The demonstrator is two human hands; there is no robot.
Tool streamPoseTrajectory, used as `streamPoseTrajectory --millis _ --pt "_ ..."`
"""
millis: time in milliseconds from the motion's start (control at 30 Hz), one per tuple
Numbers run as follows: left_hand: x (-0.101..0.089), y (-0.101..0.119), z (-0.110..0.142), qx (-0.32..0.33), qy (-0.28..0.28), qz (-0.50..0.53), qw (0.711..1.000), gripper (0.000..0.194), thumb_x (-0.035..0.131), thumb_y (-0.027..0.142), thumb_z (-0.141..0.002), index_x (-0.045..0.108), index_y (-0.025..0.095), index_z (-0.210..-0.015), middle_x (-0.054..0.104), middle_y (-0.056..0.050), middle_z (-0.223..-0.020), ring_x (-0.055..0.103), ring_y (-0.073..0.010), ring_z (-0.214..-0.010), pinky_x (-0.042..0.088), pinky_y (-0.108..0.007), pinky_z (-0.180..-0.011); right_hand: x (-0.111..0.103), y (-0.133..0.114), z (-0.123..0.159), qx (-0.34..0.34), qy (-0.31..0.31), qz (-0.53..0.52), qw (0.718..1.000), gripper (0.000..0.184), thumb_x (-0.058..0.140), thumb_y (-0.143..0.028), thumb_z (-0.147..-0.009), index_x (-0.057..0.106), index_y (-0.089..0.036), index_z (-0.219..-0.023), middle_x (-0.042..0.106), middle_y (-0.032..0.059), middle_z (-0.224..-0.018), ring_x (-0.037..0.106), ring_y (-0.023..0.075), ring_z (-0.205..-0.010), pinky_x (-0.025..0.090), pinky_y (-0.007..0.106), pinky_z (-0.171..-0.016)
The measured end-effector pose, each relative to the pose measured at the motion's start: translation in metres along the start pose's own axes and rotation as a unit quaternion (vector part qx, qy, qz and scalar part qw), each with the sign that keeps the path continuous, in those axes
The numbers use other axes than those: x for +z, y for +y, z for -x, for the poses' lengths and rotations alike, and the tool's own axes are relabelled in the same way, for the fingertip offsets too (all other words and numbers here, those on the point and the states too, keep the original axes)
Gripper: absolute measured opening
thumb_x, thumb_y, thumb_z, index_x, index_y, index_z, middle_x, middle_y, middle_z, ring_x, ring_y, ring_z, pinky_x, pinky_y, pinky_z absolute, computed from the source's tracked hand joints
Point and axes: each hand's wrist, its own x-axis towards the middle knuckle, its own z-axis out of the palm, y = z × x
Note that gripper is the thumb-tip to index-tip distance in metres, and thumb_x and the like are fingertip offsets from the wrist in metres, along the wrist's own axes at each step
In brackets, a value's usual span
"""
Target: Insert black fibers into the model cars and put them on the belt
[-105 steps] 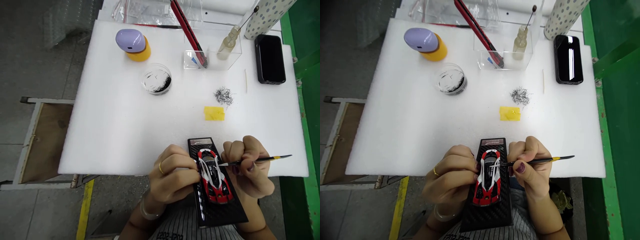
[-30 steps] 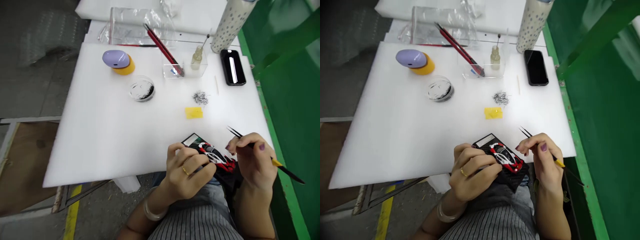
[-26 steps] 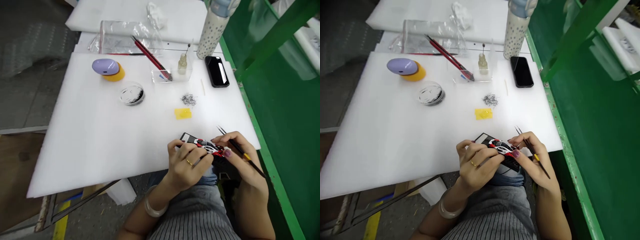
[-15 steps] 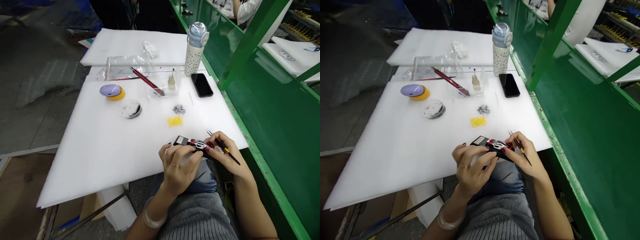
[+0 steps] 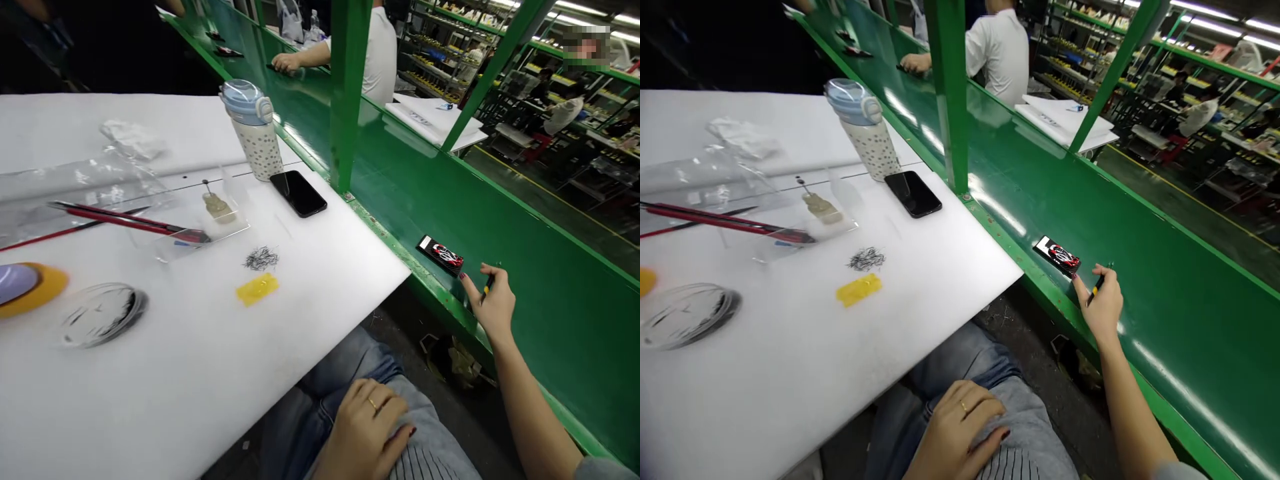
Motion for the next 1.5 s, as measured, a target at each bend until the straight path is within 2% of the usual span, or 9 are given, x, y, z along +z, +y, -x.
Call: streamPoseTrajectory --millis 133,267,400,600,733,867,1033,1200,1500 --pt "0.009 -0.014 0.001 -0.183 -0.268 0.026 0.946 0.032 0.076 0.027 -0.085 0.069 0.026 -0.116 0.071 -0.003 -0.119 0.064 -0.0280 -0.113 0.049 -0.043 -0.101 -0.026 -0.017 0.077 -0.118 -0.004 -0.024 0.993 0.022 0.065 -0.039 -0.090 0.055 -0.024 -0.103 0.073 0.0165 -0.119 0.071 0.0335 -0.106 0.055 0.049 -0.090" --pt "0.005 -0.016 0.000 -0.227 -0.303 -0.008 0.925 0.038 0.069 0.027 -0.089 0.067 0.017 -0.126 0.067 -0.013 -0.130 0.058 -0.0355 -0.125 0.042 -0.053 -0.111 -0.013 -0.065 0.141 -0.247 -0.144 -0.148 0.947 0.015 0.057 -0.013 -0.091 0.058 -0.026 -0.098 0.074 0.0077 -0.106 0.072 0.0230 -0.099 0.058 0.038 -0.083" --pt "0.002 -0.015 0.005 -0.246 -0.310 -0.021 0.918 0.050 0.067 0.023 -0.089 0.061 0.014 -0.138 0.059 -0.016 -0.143 0.052 -0.0364 -0.133 0.036 -0.053 -0.118 0.006 -0.100 0.159 -0.341 -0.226 -0.233 0.882 0.021 0.058 -0.011 -0.086 0.059 -0.025 -0.102 0.075 0.0060 -0.103 0.071 0.0229 -0.096 0.058 0.040 -0.083" --pt "0.000 -0.017 0.008 -0.254 -0.312 -0.019 0.915 0.043 0.063 0.027 -0.091 0.064 0.018 -0.133 0.064 -0.013 -0.135 0.055 -0.0350 -0.129 0.038 -0.052 -0.115 -0.011 -0.075 0.100 -0.317 -0.165 -0.160 0.920 0.016 0.059 -0.012 -0.088 0.061 -0.027 -0.094 0.077 0.0066 -0.097 0.073 0.0241 -0.088 0.058 0.041 -0.078" --pt "-0.001 -0.018 0.006 -0.255 -0.323 -0.007 0.911 0.043 0.064 0.028 -0.091 0.063 0.021 -0.134 0.064 -0.011 -0.136 0.054 -0.0334 -0.129 0.037 -0.050 -0.116 -0.025 -0.018 0.023 -0.150 -0.066 -0.080 0.983 0.010 0.062 -0.031 -0.089 0.054 -0.026 -0.089 0.077 0.0139 -0.105 0.073 0.0280 -0.091 0.055 0.045 -0.083" --pt "0.001 -0.019 0.001 -0.255 -0.342 -0.023 0.904 0.044 0.063 0.025 -0.090 0.062 0.019 -0.134 0.063 -0.011 -0.136 0.054 -0.0335 -0.130 0.036 -0.051 -0.115 -0.018 0.023 -0.031 -0.082 -0.115 -0.074 0.987 0.032 0.070 -0.045 -0.076 0.049 -0.026 -0.089 0.076 0.0203 -0.117 0.072 0.0328 -0.097 0.053 0.049 -0.087" --pt "0.005 -0.017 -0.009 -0.265 -0.366 -0.032 0.892 0.048 0.061 0.025 -0.090 0.060 0.019 -0.138 0.062 -0.012 -0.139 0.053 -0.0347 -0.133 0.035 -0.053 -0.117 -0.003 0.034 -0.049 -0.066 -0.161 -0.121 0.977 0.032 0.073 -0.047 -0.075 0.051 -0.025 -0.083 0.079 0.0138 -0.100 0.073 0.0276 -0.088 0.055 0.042 -0.080" --pt "0.007 -0.016 -0.017 -0.274 -0.368 -0.040 0.888 0.047 0.060 0.024 -0.090 0.061 0.019 -0.137 0.063 -0.012 -0.138 0.055 -0.0333 -0.133 0.036 -0.052 -0.117 -0.011 0.033 -0.062 -0.007 -0.100 -0.177 0.979 0.038 0.069 -0.053 -0.078 0.044 -0.026 -0.085 0.078 0.0122 -0.096 0.073 0.0244 -0.083 0.058 0.040 -0.075" --pt "0.004 -0.016 -0.014 -0.274 -0.367 -0.036 0.888 0.046 0.061 0.026 -0.089 0.062 0.019 -0.135 0.065 -0.012 -0.137 0.056 -0.0335 -0.131 0.039 -0.053 -0.116 -0.032 0.018 -0.061 0.108 -0.049 -0.321 0.940 0.046 0.088 -0.046 -0.061 0.048 -0.025 -0.070 0.072 0.0037 -0.074 0.064 0.0183 -0.064 0.052 0.031 -0.057"
